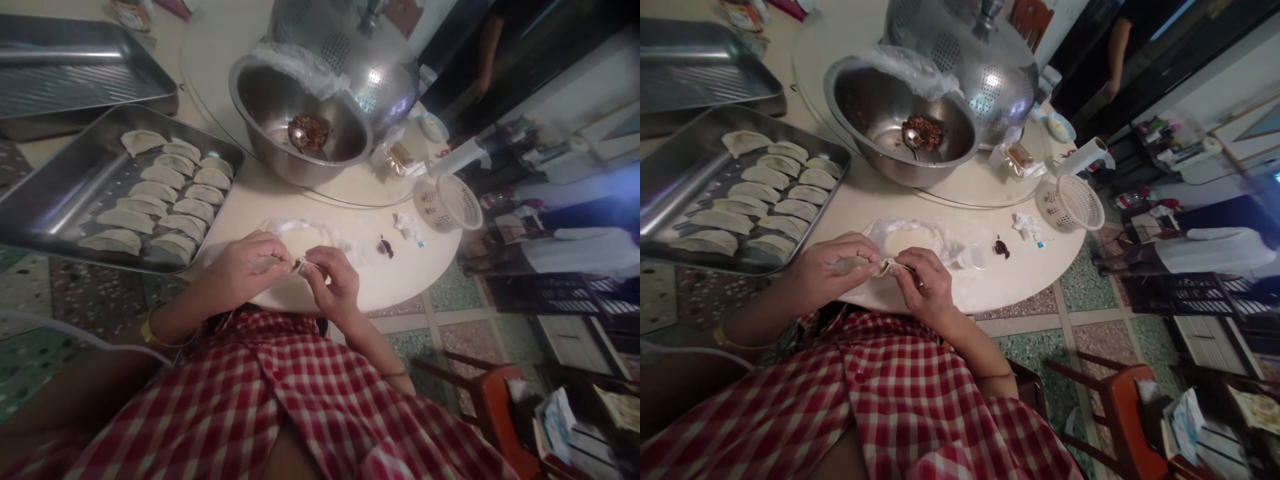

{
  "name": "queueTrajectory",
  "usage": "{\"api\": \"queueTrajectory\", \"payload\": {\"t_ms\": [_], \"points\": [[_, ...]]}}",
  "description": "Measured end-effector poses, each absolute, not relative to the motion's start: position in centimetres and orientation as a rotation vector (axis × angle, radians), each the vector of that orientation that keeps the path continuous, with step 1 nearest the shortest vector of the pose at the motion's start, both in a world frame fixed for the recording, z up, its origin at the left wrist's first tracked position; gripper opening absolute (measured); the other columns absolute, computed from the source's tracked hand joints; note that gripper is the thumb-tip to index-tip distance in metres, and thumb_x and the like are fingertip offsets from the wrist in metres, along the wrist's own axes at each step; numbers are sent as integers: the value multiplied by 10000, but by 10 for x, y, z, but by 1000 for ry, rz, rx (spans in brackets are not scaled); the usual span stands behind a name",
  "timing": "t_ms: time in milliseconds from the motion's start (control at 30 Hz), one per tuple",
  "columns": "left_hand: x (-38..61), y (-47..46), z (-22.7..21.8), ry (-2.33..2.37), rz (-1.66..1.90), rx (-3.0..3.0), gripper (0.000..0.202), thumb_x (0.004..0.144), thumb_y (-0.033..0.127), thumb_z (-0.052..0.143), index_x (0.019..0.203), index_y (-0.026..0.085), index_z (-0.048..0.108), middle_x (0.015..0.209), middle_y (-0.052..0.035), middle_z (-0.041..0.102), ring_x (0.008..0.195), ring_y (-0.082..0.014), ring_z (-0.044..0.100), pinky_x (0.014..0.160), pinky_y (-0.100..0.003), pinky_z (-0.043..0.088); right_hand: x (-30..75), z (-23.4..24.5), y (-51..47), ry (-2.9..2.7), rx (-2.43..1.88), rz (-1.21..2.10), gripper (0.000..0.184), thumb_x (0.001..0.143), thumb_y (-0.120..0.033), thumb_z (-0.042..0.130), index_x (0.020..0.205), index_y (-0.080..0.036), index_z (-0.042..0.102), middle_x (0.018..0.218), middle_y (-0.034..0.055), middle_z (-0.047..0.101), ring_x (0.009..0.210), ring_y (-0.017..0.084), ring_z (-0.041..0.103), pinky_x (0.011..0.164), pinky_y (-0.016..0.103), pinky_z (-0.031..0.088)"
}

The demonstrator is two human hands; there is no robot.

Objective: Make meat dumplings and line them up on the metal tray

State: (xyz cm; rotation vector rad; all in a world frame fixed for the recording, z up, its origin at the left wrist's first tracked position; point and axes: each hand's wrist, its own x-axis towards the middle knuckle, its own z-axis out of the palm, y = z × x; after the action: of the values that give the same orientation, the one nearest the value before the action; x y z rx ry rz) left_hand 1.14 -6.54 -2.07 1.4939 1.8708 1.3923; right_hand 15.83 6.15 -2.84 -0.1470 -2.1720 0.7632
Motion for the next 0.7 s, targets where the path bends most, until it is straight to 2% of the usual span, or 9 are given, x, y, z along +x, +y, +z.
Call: {"api": "queueTrajectory", "payload": {"t_ms": [233,467,600,700], "points": [[12,-62,-14,1885,1352,1617,171,904,326,529,799,223,618,827,-1,677,859,-170,617,893,-333,473,158,-30,62,-2197,-77,805,61,911,-186,614,956,-201,652,899,69,720,872,169,698,678,293,611],[11,-65,-13,1861,1351,1650,212,929,334,489,831,216,635,841,-7,691,868,-173,623,860,-334,476,159,-27,64,-2206,-55,803,74,910,-183,612,962,-209,656,913,62,724,889,170,703,697,299,616],[13,-67,-13,1833,1345,1686,153,901,352,579,944,219,640,918,-10,695,903,-171,629,840,-312,482,158,-24,65,-2186,-72,797,72,907,-170,616,956,-209,650,881,56,720,875,168,701,689,292,610],[16,-67,-13,1900,1323,1708,131,892,337,597,938,219,630,914,-9,690,888,-170,625,836,-316,476,159,-23,65,-2171,-72,831,86,907,-167,612,970,-209,652,888,53,720,885,167,697,711,296,605]]}}
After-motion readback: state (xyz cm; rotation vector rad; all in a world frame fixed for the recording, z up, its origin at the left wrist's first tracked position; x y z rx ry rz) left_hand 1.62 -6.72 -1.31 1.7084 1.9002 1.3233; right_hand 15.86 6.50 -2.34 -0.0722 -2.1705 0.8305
